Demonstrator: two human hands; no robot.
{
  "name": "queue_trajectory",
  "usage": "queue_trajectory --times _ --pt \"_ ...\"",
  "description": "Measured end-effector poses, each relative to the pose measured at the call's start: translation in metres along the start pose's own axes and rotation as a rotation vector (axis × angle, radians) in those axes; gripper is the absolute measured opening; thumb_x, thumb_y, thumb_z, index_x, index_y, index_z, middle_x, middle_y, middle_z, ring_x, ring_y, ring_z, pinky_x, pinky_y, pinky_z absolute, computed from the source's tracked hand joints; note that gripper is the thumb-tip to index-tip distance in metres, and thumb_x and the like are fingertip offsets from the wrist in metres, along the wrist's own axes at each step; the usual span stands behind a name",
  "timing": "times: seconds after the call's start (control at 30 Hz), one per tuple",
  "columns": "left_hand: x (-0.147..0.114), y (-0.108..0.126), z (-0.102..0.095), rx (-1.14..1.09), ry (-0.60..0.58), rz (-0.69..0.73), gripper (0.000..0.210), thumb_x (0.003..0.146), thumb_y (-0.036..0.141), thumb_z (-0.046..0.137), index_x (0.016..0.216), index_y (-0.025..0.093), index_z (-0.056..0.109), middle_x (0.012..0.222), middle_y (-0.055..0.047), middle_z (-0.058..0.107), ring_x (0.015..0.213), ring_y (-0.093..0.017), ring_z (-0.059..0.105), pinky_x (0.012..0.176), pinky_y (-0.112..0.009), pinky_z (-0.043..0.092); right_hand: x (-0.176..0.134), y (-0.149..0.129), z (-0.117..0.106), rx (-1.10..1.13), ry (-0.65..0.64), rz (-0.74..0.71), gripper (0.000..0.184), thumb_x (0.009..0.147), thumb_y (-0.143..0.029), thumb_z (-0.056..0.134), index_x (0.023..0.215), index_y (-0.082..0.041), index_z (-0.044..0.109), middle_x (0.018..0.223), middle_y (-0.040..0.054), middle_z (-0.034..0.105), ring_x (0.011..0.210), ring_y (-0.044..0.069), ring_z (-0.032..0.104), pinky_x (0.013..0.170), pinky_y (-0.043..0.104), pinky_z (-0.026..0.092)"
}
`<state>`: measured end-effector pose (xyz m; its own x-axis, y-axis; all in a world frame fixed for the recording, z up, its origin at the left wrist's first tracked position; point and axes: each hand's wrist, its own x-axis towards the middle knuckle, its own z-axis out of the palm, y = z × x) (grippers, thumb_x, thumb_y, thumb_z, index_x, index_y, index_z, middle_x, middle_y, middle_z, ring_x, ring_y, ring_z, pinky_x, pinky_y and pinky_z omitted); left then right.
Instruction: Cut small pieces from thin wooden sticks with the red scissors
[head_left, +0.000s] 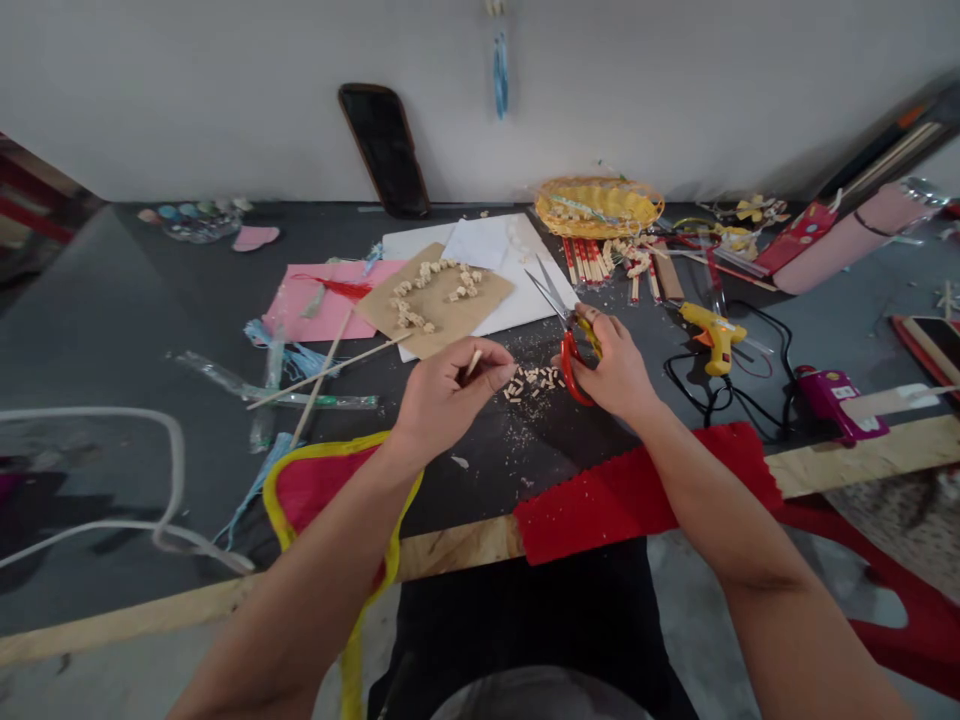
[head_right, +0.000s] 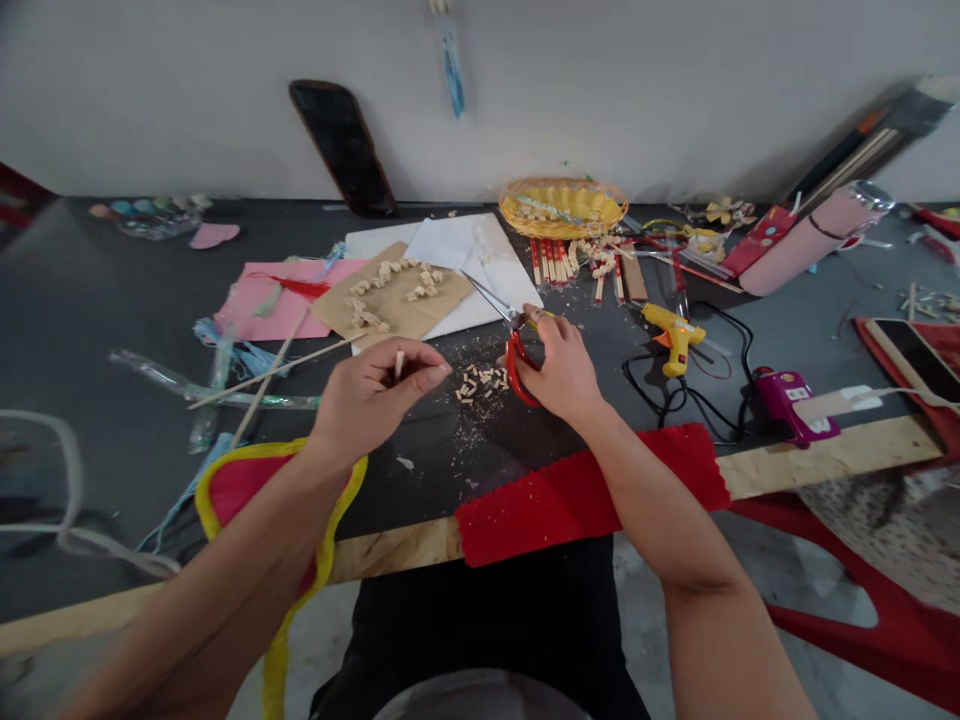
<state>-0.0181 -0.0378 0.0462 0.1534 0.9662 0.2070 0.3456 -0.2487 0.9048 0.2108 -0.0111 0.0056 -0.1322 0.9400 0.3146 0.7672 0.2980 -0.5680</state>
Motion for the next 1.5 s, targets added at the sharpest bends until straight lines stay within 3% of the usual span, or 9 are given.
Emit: queue_trajectory --times 0.23,0.5,0.8,1.23,1.5 --pt "0.005 -0.003 -0.001 -0.585 0.031 -0.176 0.02 0.068 0.023 0.08 0.083 0.018 0.068 0.075 -0.003 0.07 0.049 -0.006 0.045 0.04 -0.018 0.028 -0.003 -0.005 -0.002 0.101 0.015 -0.098 0.062 0.084 -0.043 0.062 0.138 -0.019 0.042 0.125 0.0149 0.056 0.112 0.028 0.055 0.087 0.042 0.052" --pt "0.01 0.0 -0.003 -0.8 0.075 -0.344 0.026 0.058 0.022 0.086 0.076 0.014 0.069 0.067 -0.002 0.066 0.041 -0.002 0.036 0.035 -0.015 0.025 -0.009 -0.014 -0.004 0.185 -0.028 -0.207 0.066 0.084 -0.043 0.064 0.14 -0.02 0.04 0.122 0.0147 0.053 0.106 0.026 0.056 0.08 0.039 0.055" --pt "0.012 -0.004 0.002 -0.857 0.107 -0.342 0.034 0.052 0.011 0.083 0.075 0.018 0.059 0.064 0.005 0.059 0.044 -0.003 0.04 0.035 -0.014 0.029 -0.012 -0.014 0.002 0.09 -0.117 -0.427 0.06 0.085 -0.043 0.062 0.139 -0.025 0.044 0.121 0.0113 0.057 0.115 0.028 0.052 0.099 0.048 0.047" --pt "0.013 -0.011 0.003 -0.748 0.085 -0.321 0.033 0.058 0.01 0.075 0.081 0.019 0.054 0.069 0.004 0.061 0.045 -0.004 0.042 0.035 -0.015 0.027 -0.011 -0.019 -0.006 0.047 -0.132 -0.444 0.059 0.084 -0.044 0.064 0.138 -0.025 0.049 0.12 0.0105 0.058 0.113 0.027 0.053 0.097 0.044 0.046" --pt "0.013 -0.012 0.003 -0.761 0.11 -0.319 0.035 0.055 0.008 0.076 0.079 0.019 0.052 0.066 0.005 0.06 0.046 -0.005 0.045 0.036 -0.014 0.028 -0.01 -0.018 -0.008 0.017 -0.161 -0.432 0.051 0.087 -0.035 0.06 0.137 -0.026 0.052 0.12 0.0099 0.06 0.113 0.025 0.055 0.097 0.043 0.048"
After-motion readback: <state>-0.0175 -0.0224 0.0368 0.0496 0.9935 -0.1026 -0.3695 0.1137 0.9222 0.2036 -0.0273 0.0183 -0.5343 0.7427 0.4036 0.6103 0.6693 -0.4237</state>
